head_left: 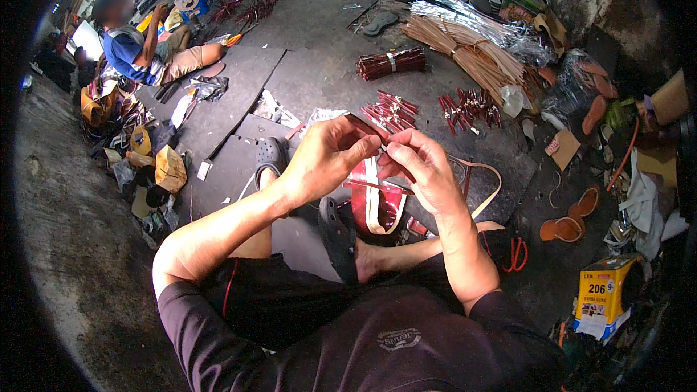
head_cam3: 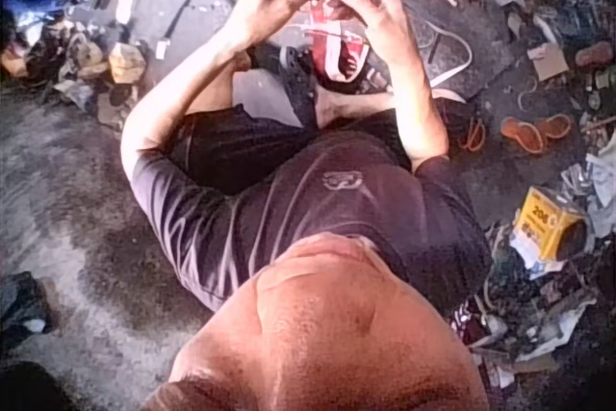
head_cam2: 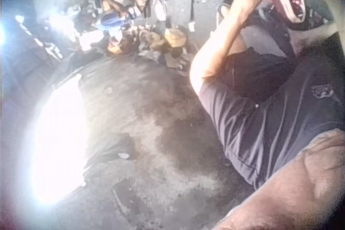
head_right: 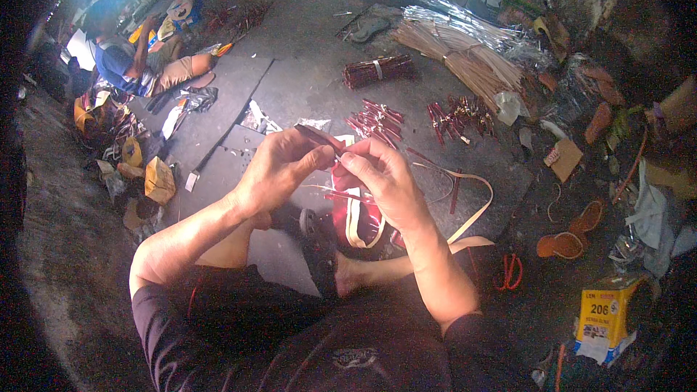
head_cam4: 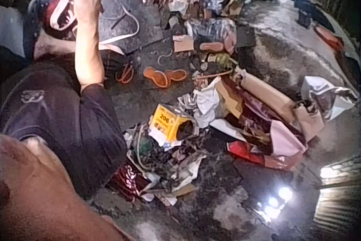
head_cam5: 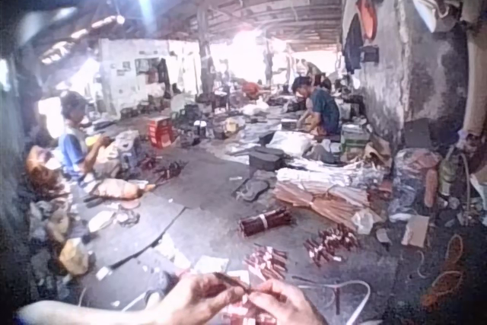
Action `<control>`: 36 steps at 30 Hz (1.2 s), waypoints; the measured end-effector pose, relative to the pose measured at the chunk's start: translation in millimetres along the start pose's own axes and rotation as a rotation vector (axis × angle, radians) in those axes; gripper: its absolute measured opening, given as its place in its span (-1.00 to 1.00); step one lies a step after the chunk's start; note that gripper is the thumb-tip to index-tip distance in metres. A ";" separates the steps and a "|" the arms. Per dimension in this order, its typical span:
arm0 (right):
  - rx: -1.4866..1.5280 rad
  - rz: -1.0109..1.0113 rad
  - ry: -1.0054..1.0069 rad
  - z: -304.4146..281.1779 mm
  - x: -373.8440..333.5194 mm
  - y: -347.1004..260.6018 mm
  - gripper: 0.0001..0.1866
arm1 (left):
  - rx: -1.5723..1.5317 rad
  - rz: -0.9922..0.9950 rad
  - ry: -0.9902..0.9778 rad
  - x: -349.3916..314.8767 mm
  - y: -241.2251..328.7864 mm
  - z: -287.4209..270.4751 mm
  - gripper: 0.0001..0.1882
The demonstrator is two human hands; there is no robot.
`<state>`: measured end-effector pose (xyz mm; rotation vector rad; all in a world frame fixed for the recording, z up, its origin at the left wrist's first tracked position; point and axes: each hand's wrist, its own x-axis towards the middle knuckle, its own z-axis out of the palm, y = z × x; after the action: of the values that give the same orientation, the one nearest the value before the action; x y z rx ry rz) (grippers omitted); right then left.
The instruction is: The person sits on the floor and repeatedly picks up small red sticks and white ribbons, wrapping the ribbons around the sticks to create small decorative bundles. The person places the finished bundles on the floor beside them.
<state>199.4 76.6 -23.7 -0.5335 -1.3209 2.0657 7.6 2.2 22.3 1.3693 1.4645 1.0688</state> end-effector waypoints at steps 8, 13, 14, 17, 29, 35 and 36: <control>-0.103 -0.065 -0.036 -3.9 5.7 5.4 -0.87 | 0.165 0.105 0.061 -3.1 5.9 3.1 -0.77; -0.260 -0.128 -0.003 -1.5 8.9 10.4 -0.88 | 0.266 0.167 0.062 -5.1 11.1 3.3 -0.77; -0.284 -0.134 0.018 -1.3 10.6 14.0 -0.87 | 0.266 0.149 0.063 -4.6 9.6 3.1 -0.76; -0.361 -0.161 0.080 -0.5 14.4 24.5 -0.89 | 0.245 0.100 0.052 -3.3 5.4 3.7 -0.72; -0.088 0.016 0.026 4.5 2.9 -1.4 -0.80 | 0.052 0.039 0.120 4.2 -5.6 6.8 -0.68; -0.387 -0.175 0.136 0.8 2.2 19.7 -0.78 | -0.115 -0.116 0.013 8.5 -6.1 3.6 -0.71; -0.382 -0.164 0.126 0.6 1.8 19.7 -0.78 | -0.163 -0.129 0.016 8.8 -11.1 3.9 -0.70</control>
<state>192.1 71.5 -41.3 -0.6819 -1.6340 1.6263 7.8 10.7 10.3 1.1393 1.4235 1.0930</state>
